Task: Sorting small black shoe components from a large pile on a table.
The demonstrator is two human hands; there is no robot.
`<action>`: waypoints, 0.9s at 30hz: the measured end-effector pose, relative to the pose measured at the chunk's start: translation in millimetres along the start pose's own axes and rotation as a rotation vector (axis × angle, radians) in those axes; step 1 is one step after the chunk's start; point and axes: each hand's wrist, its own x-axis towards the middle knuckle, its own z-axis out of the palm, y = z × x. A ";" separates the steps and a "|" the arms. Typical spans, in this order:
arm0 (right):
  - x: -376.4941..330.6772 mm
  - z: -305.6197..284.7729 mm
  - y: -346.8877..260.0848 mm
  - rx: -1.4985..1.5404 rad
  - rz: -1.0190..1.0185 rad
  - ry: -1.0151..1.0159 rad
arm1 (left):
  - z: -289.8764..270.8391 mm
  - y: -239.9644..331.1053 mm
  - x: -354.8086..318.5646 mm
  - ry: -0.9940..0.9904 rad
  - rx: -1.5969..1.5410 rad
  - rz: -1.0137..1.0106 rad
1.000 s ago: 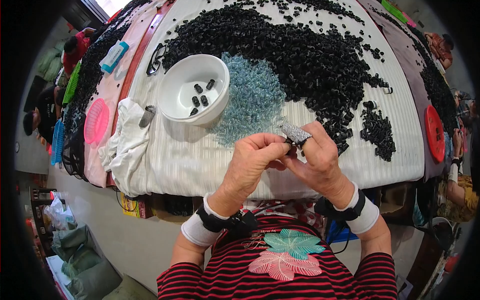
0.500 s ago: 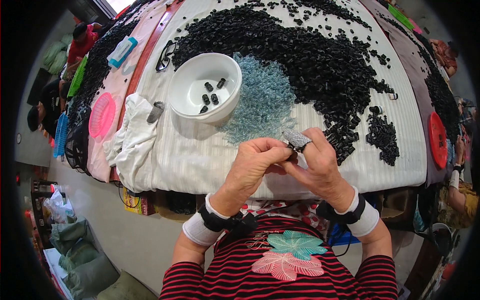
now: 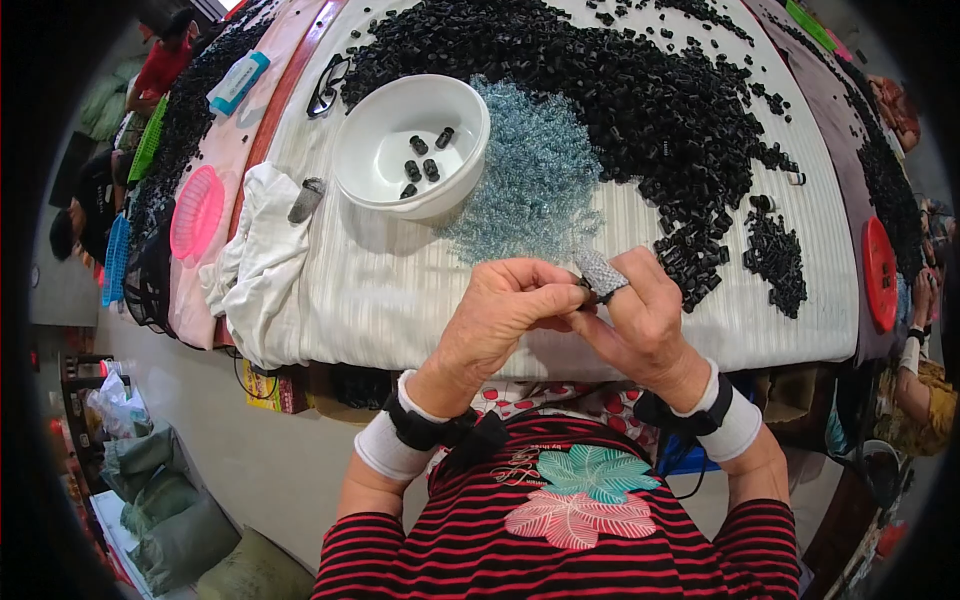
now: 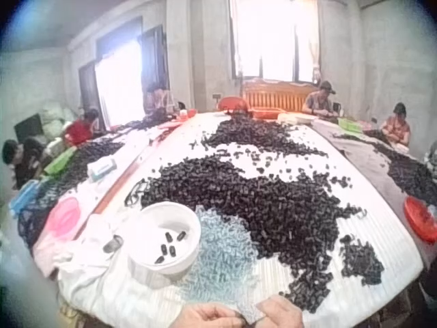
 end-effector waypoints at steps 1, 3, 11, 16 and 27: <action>-2.0 0.7 0.6 -0.001 0.000 0.000 | 0.5 -0.4 -0.8 -0.001 -0.001 0.000; -6.0 1.4 0.7 0.052 0.081 -0.022 | 2.2 -1.1 -3.2 0.014 -0.034 -0.033; 1.2 -12.3 -8.7 0.421 0.372 -0.047 | 6.4 -1.1 2.2 0.022 -0.053 0.048; -0.4 -8.7 -9.2 0.765 0.659 0.087 | 11.1 1.6 3.0 0.031 0.009 0.071; -1.2 -0.8 -2.7 0.342 0.412 0.054 | 9.0 -6.8 4.3 0.123 0.121 0.109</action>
